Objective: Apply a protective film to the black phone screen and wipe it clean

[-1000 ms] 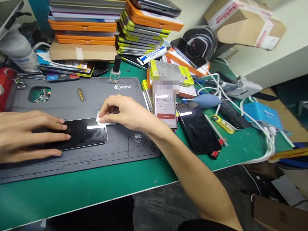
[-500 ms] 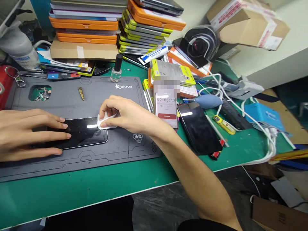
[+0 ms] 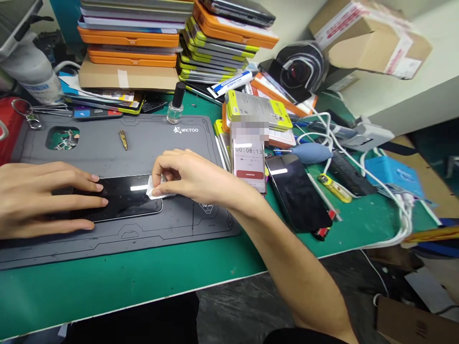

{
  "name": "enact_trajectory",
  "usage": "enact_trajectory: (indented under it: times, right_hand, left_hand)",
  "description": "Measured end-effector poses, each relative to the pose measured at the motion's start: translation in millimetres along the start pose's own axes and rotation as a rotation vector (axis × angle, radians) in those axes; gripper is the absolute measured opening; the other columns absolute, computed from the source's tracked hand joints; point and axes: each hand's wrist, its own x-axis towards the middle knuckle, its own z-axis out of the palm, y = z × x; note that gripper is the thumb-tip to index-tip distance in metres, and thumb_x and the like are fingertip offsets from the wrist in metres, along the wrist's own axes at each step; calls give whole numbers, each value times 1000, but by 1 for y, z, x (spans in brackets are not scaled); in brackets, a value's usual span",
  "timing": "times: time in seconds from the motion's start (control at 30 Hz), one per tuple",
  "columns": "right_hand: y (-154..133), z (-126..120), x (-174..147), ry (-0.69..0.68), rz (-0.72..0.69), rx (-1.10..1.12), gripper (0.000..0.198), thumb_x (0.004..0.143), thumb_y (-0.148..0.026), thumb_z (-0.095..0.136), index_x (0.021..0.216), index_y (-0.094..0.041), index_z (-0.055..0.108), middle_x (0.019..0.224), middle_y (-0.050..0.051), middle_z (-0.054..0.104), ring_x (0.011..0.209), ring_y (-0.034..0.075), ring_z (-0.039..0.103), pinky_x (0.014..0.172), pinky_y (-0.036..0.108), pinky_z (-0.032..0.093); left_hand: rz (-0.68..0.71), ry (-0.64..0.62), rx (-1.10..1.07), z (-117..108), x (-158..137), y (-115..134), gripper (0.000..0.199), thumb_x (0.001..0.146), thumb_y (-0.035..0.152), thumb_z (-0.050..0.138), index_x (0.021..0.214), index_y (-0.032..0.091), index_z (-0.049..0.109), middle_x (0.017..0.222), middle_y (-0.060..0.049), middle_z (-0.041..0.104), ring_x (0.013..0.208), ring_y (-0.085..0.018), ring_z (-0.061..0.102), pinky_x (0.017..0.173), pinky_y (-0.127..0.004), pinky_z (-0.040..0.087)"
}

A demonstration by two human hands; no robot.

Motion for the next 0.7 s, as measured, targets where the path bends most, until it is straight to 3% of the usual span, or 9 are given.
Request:
enact_trajectory:
  times: [0.47, 0.7]
  right_hand:
    - [-6, 1, -3, -82, 41, 13, 21, 93, -32, 74, 76, -25, 63, 86, -1, 77, 84, 20, 60, 81, 36, 41]
    - [-8, 1, -6, -116, 16, -29, 22, 95, -32, 75, 78, -26, 62, 89, -3, 79, 89, 21, 63, 90, 39, 38]
  left_hand:
    - [-15, -20, -13, 0, -2, 0, 29, 109, 47, 57, 126, 31, 75, 117, -2, 78, 102, -21, 76, 72, -32, 62]
    - [-22, -8, -22, 1, -1, 0, 28, 108, 47, 59, 127, 33, 74, 118, -2, 79, 103, -21, 77, 72, -31, 61]
